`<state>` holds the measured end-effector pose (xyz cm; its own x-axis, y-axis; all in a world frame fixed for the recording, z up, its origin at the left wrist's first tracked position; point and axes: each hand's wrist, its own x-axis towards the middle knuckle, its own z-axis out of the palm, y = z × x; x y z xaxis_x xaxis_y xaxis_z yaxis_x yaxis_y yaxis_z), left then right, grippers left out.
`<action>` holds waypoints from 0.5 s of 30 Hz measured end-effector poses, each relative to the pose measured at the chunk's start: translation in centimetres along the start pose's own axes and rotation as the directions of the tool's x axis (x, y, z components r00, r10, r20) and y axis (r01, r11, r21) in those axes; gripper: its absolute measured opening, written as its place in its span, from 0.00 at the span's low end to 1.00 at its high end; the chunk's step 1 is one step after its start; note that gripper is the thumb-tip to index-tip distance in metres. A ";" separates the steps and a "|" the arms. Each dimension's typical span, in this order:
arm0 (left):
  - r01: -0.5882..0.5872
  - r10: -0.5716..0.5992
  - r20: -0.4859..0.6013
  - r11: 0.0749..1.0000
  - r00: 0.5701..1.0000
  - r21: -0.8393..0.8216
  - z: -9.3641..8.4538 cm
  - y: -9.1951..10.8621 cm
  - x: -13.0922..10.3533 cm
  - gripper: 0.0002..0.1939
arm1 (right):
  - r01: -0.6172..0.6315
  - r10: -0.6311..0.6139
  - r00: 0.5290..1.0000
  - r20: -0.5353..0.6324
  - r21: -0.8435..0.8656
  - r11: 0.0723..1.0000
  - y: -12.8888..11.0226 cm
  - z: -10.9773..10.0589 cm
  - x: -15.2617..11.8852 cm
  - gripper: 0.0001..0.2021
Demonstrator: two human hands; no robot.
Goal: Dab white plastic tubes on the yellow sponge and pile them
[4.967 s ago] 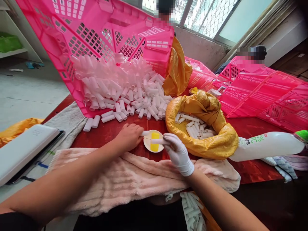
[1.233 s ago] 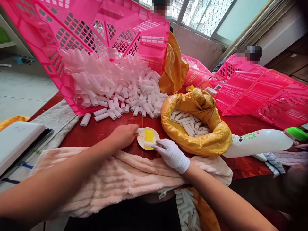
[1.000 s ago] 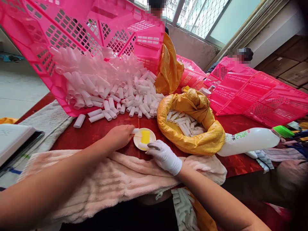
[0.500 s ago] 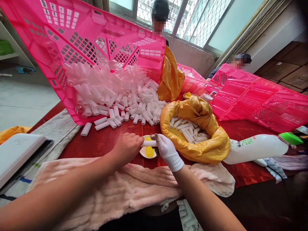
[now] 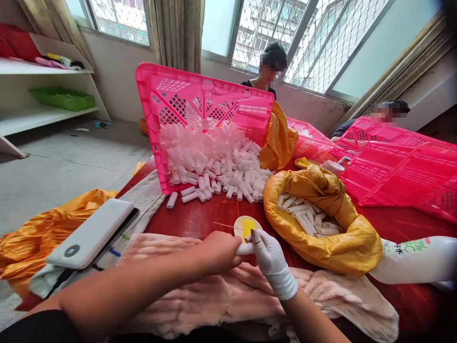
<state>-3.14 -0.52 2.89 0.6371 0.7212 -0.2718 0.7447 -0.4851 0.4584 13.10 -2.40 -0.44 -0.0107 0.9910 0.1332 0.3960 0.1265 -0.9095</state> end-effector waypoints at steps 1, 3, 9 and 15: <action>0.047 -0.039 -0.079 0.995 0.996 0.091 0.2 0.0 -0.2 0.15 | -0.052 0.053 0.998 -0.019 0.037 0.998 0.0 0.4 0.3 0.28; 0.116 -0.084 -0.184 0.978 0.979 0.171 0.3 -0.2 -0.6 0.16 | -0.114 0.118 0.992 -0.034 0.099 0.989 -0.2 1.5 1.0 0.29; 0.045 0.078 0.224 0.868 0.972 -0.495 -1.6 -2.4 -3.7 0.18 | 0.226 -0.226 0.974 0.014 -0.078 0.971 -4.5 3.6 0.2 0.26; 0.049 -0.055 -0.057 0.994 0.997 -0.093 -4.4 -6.1 -6.3 0.18 | 0.261 -0.345 0.922 -0.177 -0.375 0.889 -3.9 -5.1 -6.4 0.09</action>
<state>-12.55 0.09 5.47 0.5828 0.7740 -0.2475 0.7534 -0.4005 0.5215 16.35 -9.44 4.24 0.0159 0.8623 0.5061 0.6940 0.3549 -0.6265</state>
